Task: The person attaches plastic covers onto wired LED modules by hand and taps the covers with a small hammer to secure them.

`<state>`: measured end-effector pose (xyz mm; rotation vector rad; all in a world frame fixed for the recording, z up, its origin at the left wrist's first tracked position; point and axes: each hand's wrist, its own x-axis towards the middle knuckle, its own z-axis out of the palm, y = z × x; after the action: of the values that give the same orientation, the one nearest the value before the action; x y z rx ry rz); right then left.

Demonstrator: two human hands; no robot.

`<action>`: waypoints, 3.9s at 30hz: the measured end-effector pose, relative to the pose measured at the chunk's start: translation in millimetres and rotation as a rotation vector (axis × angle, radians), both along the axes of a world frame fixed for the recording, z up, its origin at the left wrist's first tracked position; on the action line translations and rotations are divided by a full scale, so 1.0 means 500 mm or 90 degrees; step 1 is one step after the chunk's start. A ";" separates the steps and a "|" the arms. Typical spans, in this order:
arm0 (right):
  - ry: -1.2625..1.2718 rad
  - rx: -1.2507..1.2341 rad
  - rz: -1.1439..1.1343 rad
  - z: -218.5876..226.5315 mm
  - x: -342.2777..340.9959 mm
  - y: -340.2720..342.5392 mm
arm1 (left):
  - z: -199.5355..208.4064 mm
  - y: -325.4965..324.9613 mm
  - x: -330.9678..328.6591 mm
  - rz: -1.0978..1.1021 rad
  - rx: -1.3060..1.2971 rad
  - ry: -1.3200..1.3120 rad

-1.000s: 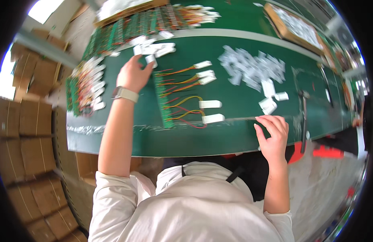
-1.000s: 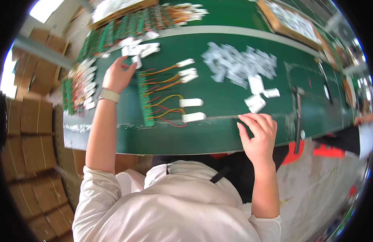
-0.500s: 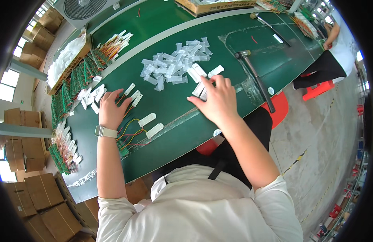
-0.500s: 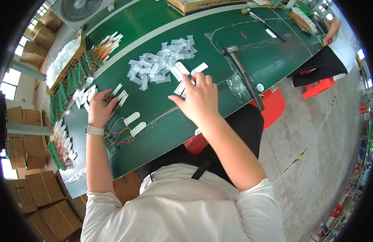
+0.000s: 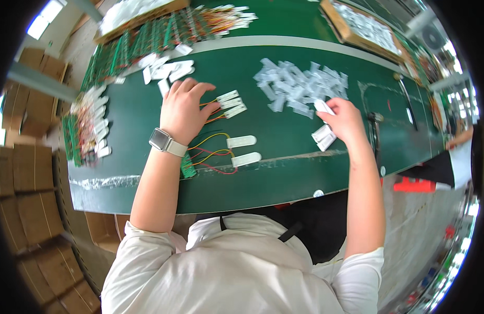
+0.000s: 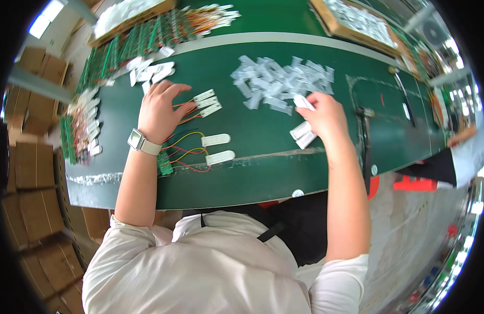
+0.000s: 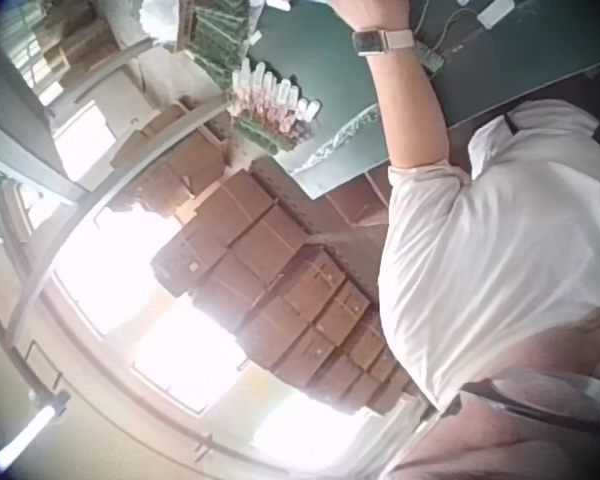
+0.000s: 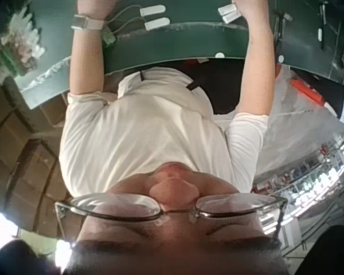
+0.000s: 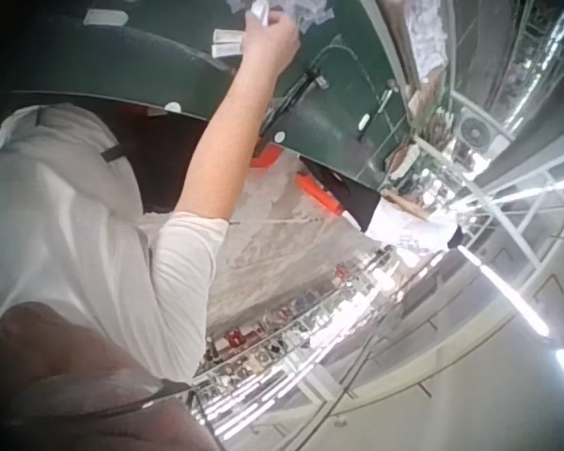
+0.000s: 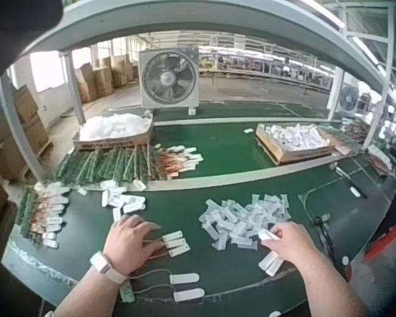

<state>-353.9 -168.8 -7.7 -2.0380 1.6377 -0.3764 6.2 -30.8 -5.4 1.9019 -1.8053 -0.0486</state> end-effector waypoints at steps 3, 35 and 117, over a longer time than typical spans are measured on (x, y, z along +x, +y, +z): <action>0.087 -0.039 -0.002 0.024 0.002 0.017 | 0.035 0.020 0.004 0.024 -0.123 -0.083; -0.293 0.020 0.033 0.034 0.098 0.143 | 0.037 0.025 -0.002 -0.030 0.117 0.211; -0.523 -0.013 0.377 -0.057 0.281 0.121 | 0.024 0.211 0.011 0.074 0.057 -0.281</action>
<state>-213.5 -108.2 -36.0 -1.8799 0.5232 -0.8526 11.9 74.6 6.8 2.2091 -1.9871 0.3627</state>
